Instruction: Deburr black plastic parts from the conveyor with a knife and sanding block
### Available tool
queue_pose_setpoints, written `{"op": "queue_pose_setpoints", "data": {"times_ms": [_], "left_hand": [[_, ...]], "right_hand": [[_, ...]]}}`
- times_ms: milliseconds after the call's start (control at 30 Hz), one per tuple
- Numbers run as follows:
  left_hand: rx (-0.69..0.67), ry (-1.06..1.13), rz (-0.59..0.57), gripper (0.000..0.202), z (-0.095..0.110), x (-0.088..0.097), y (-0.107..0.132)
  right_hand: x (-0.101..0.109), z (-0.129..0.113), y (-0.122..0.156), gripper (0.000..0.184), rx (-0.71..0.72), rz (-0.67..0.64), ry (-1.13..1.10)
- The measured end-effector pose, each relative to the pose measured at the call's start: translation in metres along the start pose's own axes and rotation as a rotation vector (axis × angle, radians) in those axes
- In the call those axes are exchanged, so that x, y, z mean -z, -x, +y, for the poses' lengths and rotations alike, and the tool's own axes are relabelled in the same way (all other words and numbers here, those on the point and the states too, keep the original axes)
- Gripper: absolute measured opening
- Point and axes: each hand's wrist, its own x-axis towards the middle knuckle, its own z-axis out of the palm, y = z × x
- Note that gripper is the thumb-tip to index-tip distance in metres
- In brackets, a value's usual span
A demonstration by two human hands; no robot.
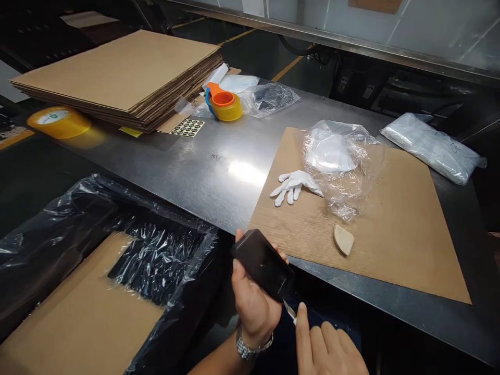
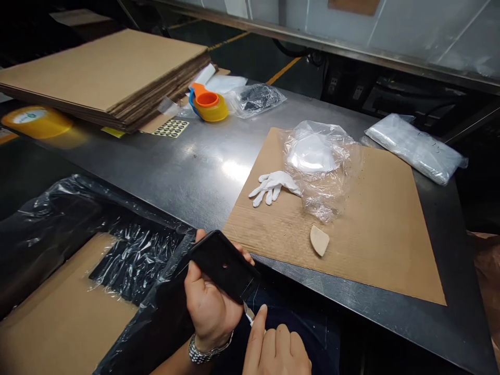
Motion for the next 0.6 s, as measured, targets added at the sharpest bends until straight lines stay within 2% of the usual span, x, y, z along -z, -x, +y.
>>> {"op": "queue_pose_setpoints", "data": {"times_ms": [133, 233, 467, 533, 600], "left_hand": [[0.097, -0.057, 0.045, 0.046, 0.002, -0.001, -0.003], [0.152, -0.067, 0.045, 0.045, 0.005, -0.001, -0.005], [0.297, -0.066, 0.018, 0.042, 0.005, -0.001, -0.009], [0.323, -0.065, 0.008, 0.040, 0.004, -0.001, -0.008], [0.358, -0.066, 0.016, 0.038, 0.003, -0.002, -0.006]], "right_hand": [[-0.005, 0.011, 0.001, 0.018, 0.072, 0.033, -0.003], [-0.003, 0.022, 0.002, 0.014, 0.004, -0.013, -0.071], [0.005, 0.027, 0.004, 0.019, -0.271, -0.318, -0.548], [0.004, 0.025, 0.001, 0.021, -0.308, -0.345, -0.679], [-0.001, 0.023, -0.004, 0.023, -0.300, -0.288, -0.816]]}}
